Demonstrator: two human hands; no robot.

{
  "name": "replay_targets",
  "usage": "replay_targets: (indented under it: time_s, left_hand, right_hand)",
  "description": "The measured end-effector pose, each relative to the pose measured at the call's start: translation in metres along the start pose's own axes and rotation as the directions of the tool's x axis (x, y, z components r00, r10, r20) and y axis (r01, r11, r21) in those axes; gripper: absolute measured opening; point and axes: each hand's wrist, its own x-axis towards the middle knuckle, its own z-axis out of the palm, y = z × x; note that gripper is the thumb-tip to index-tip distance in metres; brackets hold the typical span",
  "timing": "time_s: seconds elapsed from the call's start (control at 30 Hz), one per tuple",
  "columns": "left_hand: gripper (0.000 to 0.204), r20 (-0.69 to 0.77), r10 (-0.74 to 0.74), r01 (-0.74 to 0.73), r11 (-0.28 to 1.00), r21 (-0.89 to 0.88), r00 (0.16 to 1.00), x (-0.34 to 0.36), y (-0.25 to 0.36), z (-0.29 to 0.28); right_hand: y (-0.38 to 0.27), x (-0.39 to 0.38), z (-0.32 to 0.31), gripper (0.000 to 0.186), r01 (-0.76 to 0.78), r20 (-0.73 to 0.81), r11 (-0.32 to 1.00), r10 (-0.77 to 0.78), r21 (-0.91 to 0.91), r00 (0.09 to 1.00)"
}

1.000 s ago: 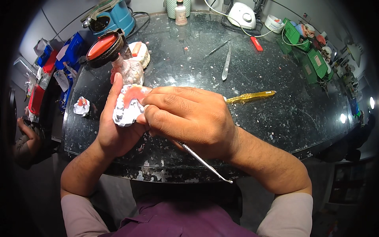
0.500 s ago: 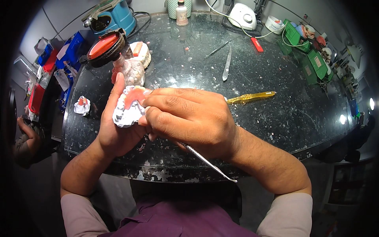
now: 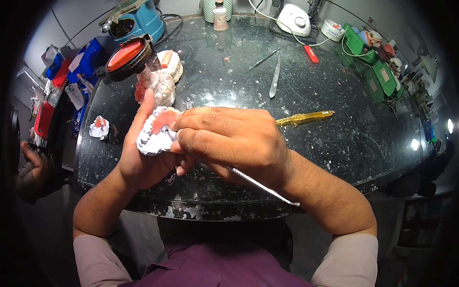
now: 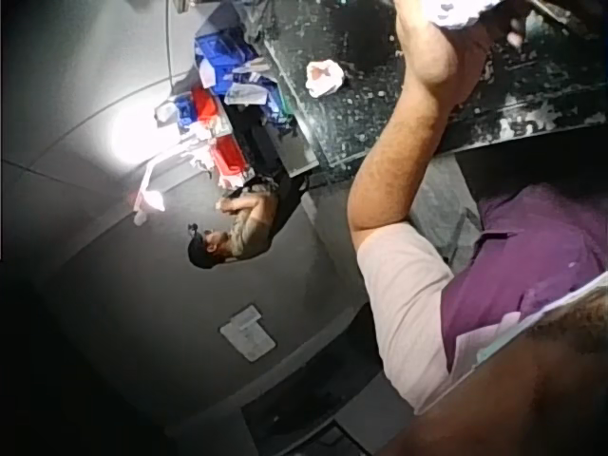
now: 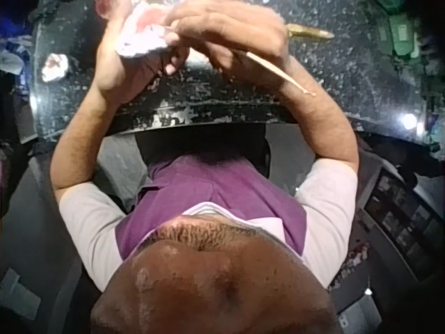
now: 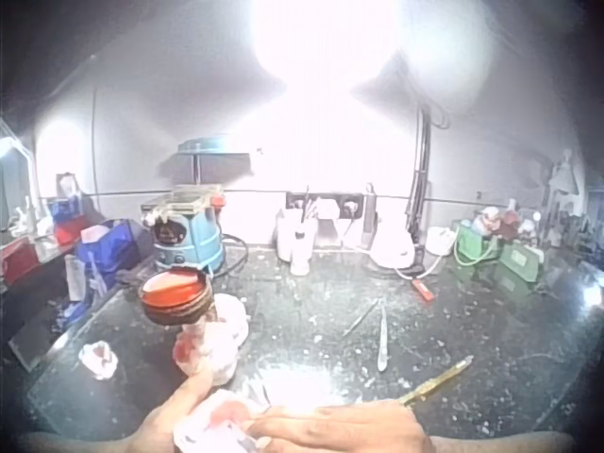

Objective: The person uses a metal carving tool to shape and refine the pink wax on a white dental prosthetic model held in one hand, while other models and tools rest on the dark workbench.

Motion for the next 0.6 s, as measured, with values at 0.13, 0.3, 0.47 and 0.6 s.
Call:
replay_targets:
  time_s: [0.13, 0.3, 0.47, 0.6]
  left_hand:
    - [0.078, 0.009, -0.007, 0.008, 1.0, -0.016, 1.0, 0.0015, -0.0014, 0.0001]
    - [0.075, 0.032, -0.043, 0.044, 0.999, -0.03, 0.999, 0.0009, -0.0012, -0.0021]
    - [0.074, 0.033, -0.084, 0.086, 0.995, -0.049, 0.996, -0.001, 0.0005, -0.0005]
    - [0.076, 0.047, -0.098, 0.1, 0.994, -0.043, 0.994, 0.0004, 0.0018, 0.0005]
  right_hand:
    - [-0.0018, -0.0007, 0.0009, 0.03, -0.036, -0.002, 0.999, 0.036, 0.034, 0.999]
    - [-0.0025, -0.0015, 0.0052, 0.015, -0.083, -0.062, 0.996, 0.084, 0.013, 0.995]
    - [-0.0059, 0.0004, 0.0048, 0.014, -0.097, -0.057, 0.995, 0.098, 0.019, 0.994]
    - [-0.0021, -0.0007, 0.0043, 0.016, -0.089, -0.049, 0.993, 0.093, 0.074, 0.994]
